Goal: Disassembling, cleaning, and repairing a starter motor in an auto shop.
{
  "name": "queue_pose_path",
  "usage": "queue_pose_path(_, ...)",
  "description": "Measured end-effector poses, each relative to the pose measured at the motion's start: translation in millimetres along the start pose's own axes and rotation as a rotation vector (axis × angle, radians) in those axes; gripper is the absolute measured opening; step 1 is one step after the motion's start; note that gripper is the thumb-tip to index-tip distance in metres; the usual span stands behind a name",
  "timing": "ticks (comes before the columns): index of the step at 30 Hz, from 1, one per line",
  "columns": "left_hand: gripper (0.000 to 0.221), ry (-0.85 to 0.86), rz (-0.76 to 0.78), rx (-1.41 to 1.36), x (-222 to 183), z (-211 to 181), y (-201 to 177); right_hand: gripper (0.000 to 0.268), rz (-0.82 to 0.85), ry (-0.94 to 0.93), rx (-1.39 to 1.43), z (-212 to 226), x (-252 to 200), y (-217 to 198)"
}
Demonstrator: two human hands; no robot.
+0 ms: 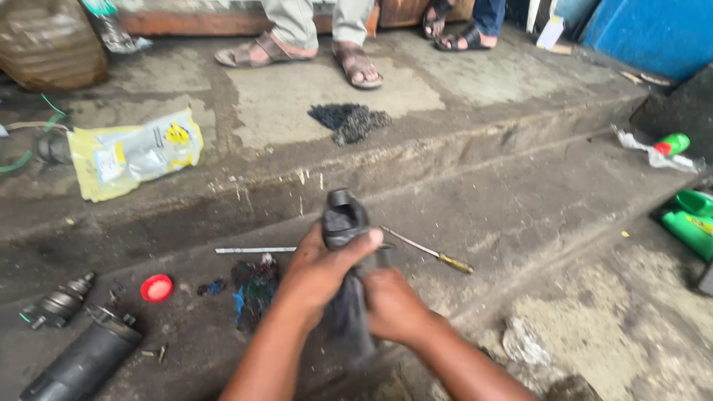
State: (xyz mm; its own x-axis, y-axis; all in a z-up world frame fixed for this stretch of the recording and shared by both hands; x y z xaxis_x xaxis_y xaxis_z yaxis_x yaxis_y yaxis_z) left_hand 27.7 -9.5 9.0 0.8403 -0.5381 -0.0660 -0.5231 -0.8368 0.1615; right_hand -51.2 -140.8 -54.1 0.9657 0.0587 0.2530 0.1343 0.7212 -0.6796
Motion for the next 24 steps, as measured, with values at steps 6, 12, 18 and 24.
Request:
queue_pose_path(6, 0.06, -0.059, 0.357, -0.203, -6, -7, -18, 0.033, -0.001, 0.026, 0.701, -35, 8, 30)
queue_pose_path(12, 0.06, -0.114, -0.078, 0.239, 11, 28, 0, 0.027, -0.003, 0.323, 0.301, -49, 13, 33)
queue_pose_path(18, 0.069, -0.073, 0.236, 0.057, 9, -9, -31, 0.038, 0.019, -0.031, 0.502, 14, 5, -26)
queue_pose_path(24, 0.053, -0.089, 0.101, 0.016, 22, 31, -14, 0.042, -0.043, 0.567, 1.578, -45, 16, 55)
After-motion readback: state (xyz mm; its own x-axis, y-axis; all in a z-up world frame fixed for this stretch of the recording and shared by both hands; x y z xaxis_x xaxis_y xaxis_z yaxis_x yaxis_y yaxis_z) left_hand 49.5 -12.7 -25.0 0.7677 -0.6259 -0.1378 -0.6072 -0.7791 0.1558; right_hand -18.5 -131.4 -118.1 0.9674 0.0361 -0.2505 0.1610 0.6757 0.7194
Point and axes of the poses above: each hand's wrist, its own x-axis towards the middle knuckle, its own y-axis out of the palm, z = x × y, the point moved 3 cm from there along x, towards the middle knuckle, and after that the axes turned 11 degrees about x, right-handed, at the moved point
